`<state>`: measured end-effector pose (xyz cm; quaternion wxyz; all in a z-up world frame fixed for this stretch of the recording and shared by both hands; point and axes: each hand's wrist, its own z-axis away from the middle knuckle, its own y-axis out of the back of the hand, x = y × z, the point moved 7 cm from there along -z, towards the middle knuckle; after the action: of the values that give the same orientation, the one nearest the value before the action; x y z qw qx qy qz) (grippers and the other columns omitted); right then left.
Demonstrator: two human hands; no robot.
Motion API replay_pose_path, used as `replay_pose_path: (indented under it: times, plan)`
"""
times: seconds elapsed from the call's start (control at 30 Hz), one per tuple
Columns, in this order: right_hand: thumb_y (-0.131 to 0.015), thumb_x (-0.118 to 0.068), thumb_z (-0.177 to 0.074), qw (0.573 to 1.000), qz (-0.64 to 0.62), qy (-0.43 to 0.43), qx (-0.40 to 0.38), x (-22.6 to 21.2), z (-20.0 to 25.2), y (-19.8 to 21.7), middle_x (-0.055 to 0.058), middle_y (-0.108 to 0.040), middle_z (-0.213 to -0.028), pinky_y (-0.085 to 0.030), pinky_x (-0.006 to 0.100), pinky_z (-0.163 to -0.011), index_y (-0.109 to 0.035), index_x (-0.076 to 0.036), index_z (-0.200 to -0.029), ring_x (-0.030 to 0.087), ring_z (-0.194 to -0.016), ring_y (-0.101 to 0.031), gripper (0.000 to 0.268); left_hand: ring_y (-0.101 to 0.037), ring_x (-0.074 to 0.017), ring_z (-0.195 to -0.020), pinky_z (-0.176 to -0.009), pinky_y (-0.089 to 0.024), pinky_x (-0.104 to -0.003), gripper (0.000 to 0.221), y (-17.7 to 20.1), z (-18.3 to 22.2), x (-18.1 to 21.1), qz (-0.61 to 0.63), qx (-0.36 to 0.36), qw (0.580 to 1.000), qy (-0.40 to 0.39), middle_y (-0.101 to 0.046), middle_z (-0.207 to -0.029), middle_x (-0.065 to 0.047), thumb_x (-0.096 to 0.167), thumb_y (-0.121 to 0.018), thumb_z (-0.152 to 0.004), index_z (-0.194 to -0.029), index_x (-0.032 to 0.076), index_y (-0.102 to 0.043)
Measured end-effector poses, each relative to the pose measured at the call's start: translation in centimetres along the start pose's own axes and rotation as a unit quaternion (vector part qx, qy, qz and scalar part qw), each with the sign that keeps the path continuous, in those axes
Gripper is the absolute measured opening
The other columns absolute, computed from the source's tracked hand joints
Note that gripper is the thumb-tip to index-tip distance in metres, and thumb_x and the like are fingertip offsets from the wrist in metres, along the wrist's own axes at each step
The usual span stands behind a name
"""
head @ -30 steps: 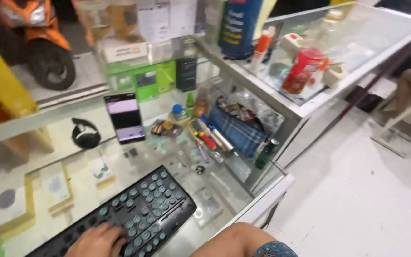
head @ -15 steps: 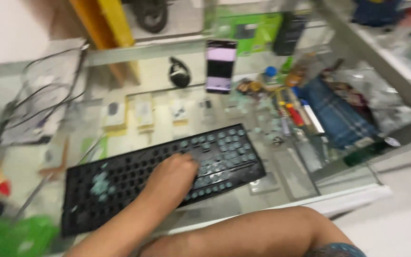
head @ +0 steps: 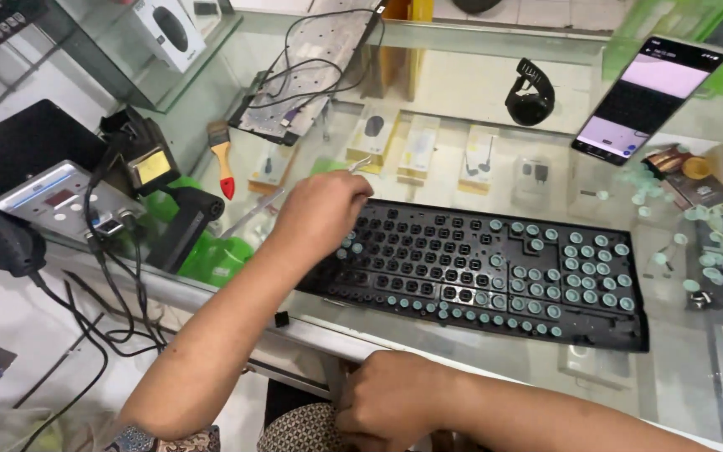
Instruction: Assembling the internal components of a keyboard by manually placing rubber contact pads into the frame.
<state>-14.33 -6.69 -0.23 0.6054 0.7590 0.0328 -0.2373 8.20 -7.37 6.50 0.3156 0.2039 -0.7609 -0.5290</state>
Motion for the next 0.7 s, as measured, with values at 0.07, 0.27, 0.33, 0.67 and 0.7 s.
replay_pose_path:
  times: [0.07,0.27,0.33,0.67,0.7]
  plan:
    - [-0.057,-0.029,-0.097,1.000,0.007,0.000,-0.007,-0.1,-0.1,0.0,0.009,-0.073,-0.079,-0.051,0.052,-0.062,-0.066,-0.008,-0.081,0.037,-0.073,-0.069,0.028,-0.071,-0.0383,-0.094,-0.075,-0.055,-0.057,0.028,-0.9,0.1,-1.7,-0.021,-0.026,0.999,-0.007,-0.077,-0.100,-0.009,0.005,-0.059,-0.086,-0.102,0.015,-0.080]
    - [-0.059,-0.030,-0.093,1.000,0.010,-0.004,0.026,0.1,0.0,-0.3,0.010,-0.072,-0.074,-0.050,0.053,-0.060,-0.068,-0.008,-0.080,0.039,-0.067,-0.066,0.028,-0.069,-0.0325,-0.101,-0.070,-0.056,-0.055,0.014,-2.9,-1.1,-2.6,-0.117,-0.118,0.985,-0.036,-0.077,-0.103,-0.002,0.017,-0.068,-0.092,-0.099,0.022,-0.079]
    - [-0.057,-0.031,-0.096,0.999,0.013,-0.010,0.029,0.2,0.1,-0.4,0.008,-0.073,-0.074,-0.051,0.052,-0.060,-0.068,-0.009,-0.081,0.039,-0.067,-0.067,0.029,-0.070,-0.0312,-0.101,-0.071,-0.056,-0.054,0.013,-3.1,-1.6,-2.5,-0.137,-0.135,0.980,-0.042,-0.077,-0.103,-0.001,0.019,-0.069,-0.091,-0.097,0.024,-0.079]
    - [-0.059,-0.032,-0.093,0.999,0.026,-0.011,-0.016,0.5,-0.1,-1.5,0.009,-0.074,-0.075,-0.054,0.055,-0.061,-0.071,-0.010,-0.084,0.039,-0.068,-0.070,0.027,-0.066,-0.0288,-0.106,-0.083,-0.051,-0.049,0.010,-1.9,4.3,4.3,0.038,-0.215,0.972,-0.082,-0.075,-0.107,0.000,0.022,-0.064,-0.097,-0.099,0.020,-0.073]
    - [-0.058,-0.032,-0.095,0.999,0.039,-0.018,-0.016,0.6,-0.1,-1.2,0.009,-0.074,-0.074,-0.054,0.055,-0.061,-0.071,-0.010,-0.084,0.040,-0.065,-0.070,0.028,-0.065,-0.0266,-0.109,-0.083,-0.052,-0.050,0.010,-2.2,5.4,5.1,0.050,-0.268,0.959,-0.075,-0.074,-0.108,0.002,0.022,-0.064,-0.098,-0.100,0.021,-0.074]
